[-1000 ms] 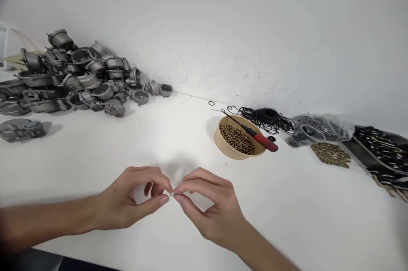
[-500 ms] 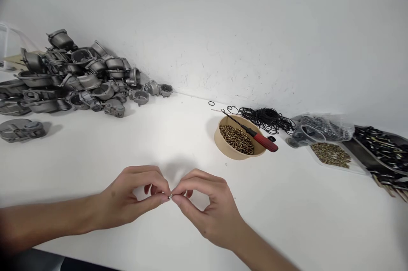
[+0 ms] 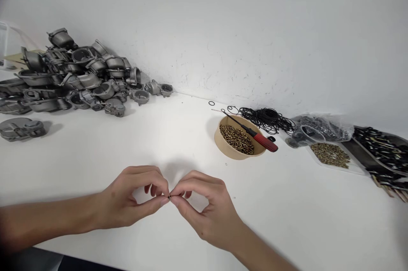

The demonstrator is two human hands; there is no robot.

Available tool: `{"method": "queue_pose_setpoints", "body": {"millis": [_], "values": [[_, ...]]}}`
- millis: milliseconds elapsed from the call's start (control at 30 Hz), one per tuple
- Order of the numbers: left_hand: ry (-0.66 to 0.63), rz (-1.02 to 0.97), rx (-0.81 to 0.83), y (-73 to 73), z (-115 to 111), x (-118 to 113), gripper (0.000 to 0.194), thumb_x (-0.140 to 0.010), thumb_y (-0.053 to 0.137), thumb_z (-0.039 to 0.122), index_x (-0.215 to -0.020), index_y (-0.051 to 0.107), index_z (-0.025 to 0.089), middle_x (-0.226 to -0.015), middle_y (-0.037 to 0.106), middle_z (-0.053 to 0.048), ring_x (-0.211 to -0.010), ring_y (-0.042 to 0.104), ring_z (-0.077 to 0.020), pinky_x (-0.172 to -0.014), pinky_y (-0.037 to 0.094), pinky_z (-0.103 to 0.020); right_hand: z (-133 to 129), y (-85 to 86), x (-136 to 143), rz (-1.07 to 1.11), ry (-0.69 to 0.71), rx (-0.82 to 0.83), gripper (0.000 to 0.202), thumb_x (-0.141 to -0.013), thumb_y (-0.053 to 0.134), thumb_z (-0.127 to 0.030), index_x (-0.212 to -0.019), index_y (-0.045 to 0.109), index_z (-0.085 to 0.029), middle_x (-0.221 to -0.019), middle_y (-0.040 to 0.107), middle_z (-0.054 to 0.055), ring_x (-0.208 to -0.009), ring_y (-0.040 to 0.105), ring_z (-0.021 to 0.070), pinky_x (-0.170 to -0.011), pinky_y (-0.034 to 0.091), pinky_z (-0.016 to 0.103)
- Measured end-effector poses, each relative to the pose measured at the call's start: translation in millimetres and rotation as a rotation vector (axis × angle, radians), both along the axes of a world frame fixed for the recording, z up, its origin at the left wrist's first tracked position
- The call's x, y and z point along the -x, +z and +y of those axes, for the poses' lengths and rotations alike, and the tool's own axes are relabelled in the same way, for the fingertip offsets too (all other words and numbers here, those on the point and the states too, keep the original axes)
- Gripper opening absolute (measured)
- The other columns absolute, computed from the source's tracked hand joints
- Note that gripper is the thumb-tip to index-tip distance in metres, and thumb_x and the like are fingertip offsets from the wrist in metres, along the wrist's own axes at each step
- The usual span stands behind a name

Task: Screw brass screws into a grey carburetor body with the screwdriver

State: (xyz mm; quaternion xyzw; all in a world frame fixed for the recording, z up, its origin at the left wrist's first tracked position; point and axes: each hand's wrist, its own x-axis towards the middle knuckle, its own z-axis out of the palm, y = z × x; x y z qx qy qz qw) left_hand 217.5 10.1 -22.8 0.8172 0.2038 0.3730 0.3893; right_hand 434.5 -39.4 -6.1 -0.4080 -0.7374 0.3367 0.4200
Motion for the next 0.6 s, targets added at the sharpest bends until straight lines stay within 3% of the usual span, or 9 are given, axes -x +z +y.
{"method": "queue_pose_setpoints", "body": {"millis": [233,600], "values": [[0.012,0.02,-0.058,0.1,-0.4,-0.7,0.011,-0.087,0.064,0.009,-0.091,0.063,0.019,-0.071,0.06,0.003,-0.065,0.054,-0.0092,-0.061,0.047,-0.022,-1.3,1.1,4.2,-0.102,-0.031,-0.29,0.021,-0.086,0.062,-0.001,-0.096,0.07,-0.018,-0.081,0.067,0.006,-0.066,0.062,0.0137,-0.058,0.054,0.027],[0.062,0.024,-0.165,-1.2,-0.8,-1.2,0.011,-0.086,0.064,0.009,-0.09,0.063,0.019,-0.07,0.061,0.002,-0.063,0.055,-0.0096,-0.059,0.047,-0.023,-3.2,-0.8,6.3,-0.09,-0.024,-0.347,0.031,-0.084,0.061,0.004,-0.103,0.069,-0.018,-0.085,0.071,0.008,-0.069,0.066,0.016,-0.059,0.058,0.029]]}}
